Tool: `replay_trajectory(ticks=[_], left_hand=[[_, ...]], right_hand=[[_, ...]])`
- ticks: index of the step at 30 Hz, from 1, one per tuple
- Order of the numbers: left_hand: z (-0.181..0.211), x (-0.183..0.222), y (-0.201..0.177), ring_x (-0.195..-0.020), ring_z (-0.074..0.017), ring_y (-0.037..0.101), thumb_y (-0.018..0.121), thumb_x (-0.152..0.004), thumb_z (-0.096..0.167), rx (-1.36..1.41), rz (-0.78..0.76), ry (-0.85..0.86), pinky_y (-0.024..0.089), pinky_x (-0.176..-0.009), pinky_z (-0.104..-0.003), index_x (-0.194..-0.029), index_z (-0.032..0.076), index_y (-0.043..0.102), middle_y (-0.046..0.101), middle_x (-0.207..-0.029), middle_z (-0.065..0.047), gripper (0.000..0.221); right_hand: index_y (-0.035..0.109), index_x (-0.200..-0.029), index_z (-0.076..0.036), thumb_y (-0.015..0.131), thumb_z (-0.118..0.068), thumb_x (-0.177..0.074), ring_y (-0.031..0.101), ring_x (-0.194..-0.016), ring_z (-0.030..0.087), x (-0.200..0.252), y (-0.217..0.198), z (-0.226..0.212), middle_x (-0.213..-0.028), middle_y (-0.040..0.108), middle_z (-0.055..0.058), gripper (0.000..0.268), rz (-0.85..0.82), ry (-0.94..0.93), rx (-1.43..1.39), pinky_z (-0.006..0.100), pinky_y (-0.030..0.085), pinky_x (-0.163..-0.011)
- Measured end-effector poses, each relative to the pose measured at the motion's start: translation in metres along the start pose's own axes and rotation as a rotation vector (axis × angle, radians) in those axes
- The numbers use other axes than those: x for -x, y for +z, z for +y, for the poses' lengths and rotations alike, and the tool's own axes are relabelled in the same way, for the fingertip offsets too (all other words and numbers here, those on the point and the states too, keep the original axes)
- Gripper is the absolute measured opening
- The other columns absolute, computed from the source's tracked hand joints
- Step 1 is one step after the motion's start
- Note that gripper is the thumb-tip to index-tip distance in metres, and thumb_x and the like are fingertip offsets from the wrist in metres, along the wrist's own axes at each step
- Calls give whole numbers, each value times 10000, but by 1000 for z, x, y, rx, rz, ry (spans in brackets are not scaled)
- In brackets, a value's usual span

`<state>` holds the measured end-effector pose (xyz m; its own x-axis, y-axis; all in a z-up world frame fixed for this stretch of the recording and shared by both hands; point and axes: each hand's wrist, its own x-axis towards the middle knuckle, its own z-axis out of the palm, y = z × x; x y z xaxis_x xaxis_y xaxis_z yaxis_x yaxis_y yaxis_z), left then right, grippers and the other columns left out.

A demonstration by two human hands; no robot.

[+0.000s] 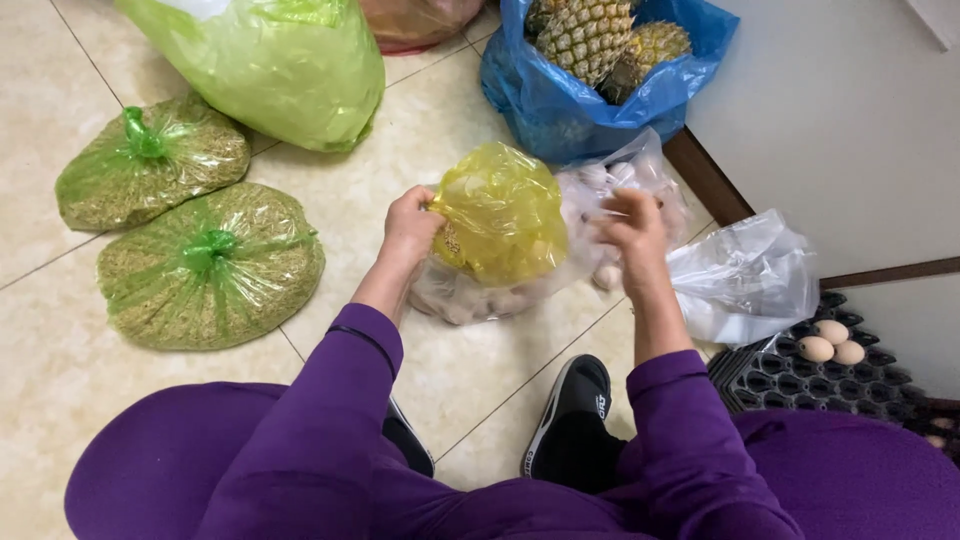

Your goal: Bagging eggs and grain into smaller plastic bags while sitting on the floor.

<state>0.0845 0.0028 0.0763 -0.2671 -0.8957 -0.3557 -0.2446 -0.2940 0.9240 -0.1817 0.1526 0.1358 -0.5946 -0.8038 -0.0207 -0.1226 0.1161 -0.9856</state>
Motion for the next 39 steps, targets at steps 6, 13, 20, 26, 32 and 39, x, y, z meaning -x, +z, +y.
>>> replay_trajectory(ticks=[6, 13, 20, 26, 32, 39], left_hand=[[-14, -6, -4, -1078, -331, 671, 558, -807, -122, -24, 34, 52, 547, -878, -443, -981, 28, 728, 699, -1109, -193, 286], [-36, -22, -10, -1089, -307, 672, 482, -821, -97, 34, 90, -43, 537, -926, -445, -987, 81, 743, 699, -1151, -165, 357], [-39, -30, -17, -1096, -355, 692, 484, -816, -61, -92, 52, -60, 554, -910, -426, -930, 150, 763, 750, -1036, -136, 368], [-37, -32, -16, -1139, -341, 679, 534, -822, 29, -194, 88, -54, 549, -956, -423, -957, 215, 776, 756, -1069, -94, 333], [-15, -20, -4, -1118, -341, 682, 557, -854, 91, -227, 34, 10, 550, -979, -466, -1001, 226, 736, 721, -1108, -65, 268], [-15, -36, 29, -989, -279, 713, 591, -926, 115, -373, -20, 146, 592, -871, -458, -1008, 240, 734, 681, -1044, -35, 207]], right_hand=[[500, -1364, 7, 794, -48, -726, 443, -1374, 550, -1, 59, 28, -1488, 456, 282, 704, -264, 177, 503, 659, 411, -1125], [590, -1340, -136, 823, -13, -683, 660, -998, 410, -56, 52, 45, -1400, 439, 157, 708, -189, 136, 279, 368, 665, -664], [338, -1585, -213, 997, -302, -443, 273, -1465, 519, -129, 72, 60, -1631, 195, 269, 1321, -736, -150, 884, 551, 245, -1249], [774, -950, -18, 986, -345, -580, 710, -928, 381, -126, 36, 65, -944, 713, 159, 537, -694, -447, 969, 435, 575, -888], [764, -1078, -198, 914, -449, -652, 722, -1021, 286, -100, 9, 14, -988, 776, 66, 517, -477, -13, 1156, 430, 562, -922], [761, -1134, -171, 837, -450, -735, 716, -1040, 405, -90, 3, -45, -992, 784, 171, 492, -532, -81, 1492, 531, 552, -943]])
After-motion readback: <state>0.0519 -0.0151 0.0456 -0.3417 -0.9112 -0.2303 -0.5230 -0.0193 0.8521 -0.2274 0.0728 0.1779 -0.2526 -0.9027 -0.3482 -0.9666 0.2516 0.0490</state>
